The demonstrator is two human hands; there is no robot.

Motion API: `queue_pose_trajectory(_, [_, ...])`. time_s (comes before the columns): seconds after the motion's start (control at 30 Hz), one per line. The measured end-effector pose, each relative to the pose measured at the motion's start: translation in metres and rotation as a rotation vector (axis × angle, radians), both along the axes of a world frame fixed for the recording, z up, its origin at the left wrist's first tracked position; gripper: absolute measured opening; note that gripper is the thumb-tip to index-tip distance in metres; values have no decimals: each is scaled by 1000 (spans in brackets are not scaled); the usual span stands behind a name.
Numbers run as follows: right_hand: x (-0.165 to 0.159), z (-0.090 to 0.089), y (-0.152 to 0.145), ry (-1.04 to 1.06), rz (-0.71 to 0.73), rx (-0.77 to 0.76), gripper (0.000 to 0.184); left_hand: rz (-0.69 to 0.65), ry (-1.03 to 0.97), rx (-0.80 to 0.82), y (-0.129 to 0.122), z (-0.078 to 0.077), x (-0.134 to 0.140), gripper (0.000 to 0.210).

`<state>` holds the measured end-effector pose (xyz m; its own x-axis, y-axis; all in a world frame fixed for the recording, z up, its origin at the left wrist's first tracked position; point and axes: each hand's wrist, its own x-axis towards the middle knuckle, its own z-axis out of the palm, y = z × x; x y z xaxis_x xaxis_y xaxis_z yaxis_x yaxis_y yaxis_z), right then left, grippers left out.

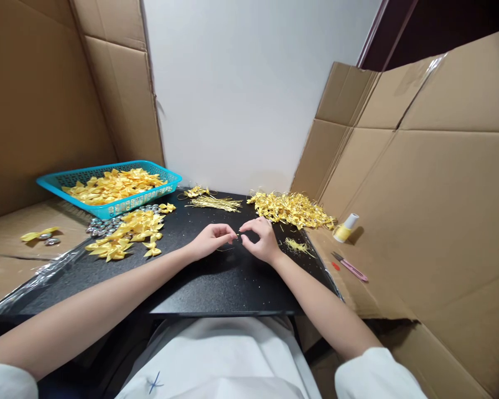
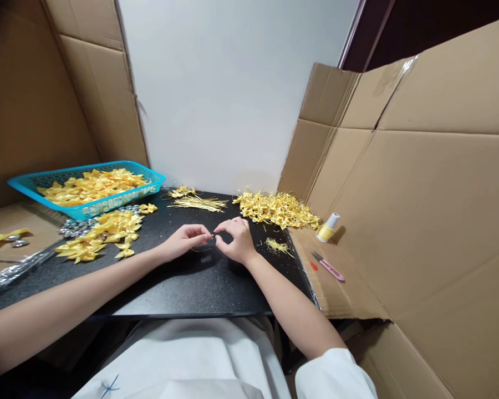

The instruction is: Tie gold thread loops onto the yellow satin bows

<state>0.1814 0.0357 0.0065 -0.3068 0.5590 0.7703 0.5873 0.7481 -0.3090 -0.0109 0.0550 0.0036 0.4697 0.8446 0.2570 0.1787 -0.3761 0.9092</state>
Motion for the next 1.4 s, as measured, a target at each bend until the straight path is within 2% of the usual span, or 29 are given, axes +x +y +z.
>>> queue_pose_trajectory(0.3, [-2, -1, 0, -109, -37, 42, 3, 4, 82, 128, 4, -8, -3, 33])
queue_pose_trajectory(0.47, [-2, -3, 1, -135, -29, 84, 7, 6, 98, 117, 2, -6, -2, 33])
queue_pose_trajectory(0.67, [-2, -4, 2, -161, -49, 59, 9, -7, 80, 125, 1, -5, -1, 32])
queue_pose_trajectory(1.0, [-1, -3, 4, -55, -65, 37, 9, -15, 65, 88, 1, -4, 0, 33])
queue_pose_trajectory(1.2, [0, -2, 1, -85, -45, 7, 3, -21, 49, 79, 1, -3, -1, 34])
queue_pose_trajectory(1.4, [-1, -3, 1, -126, -25, 15, 6, -37, 40, 77, 1, -6, -1, 32])
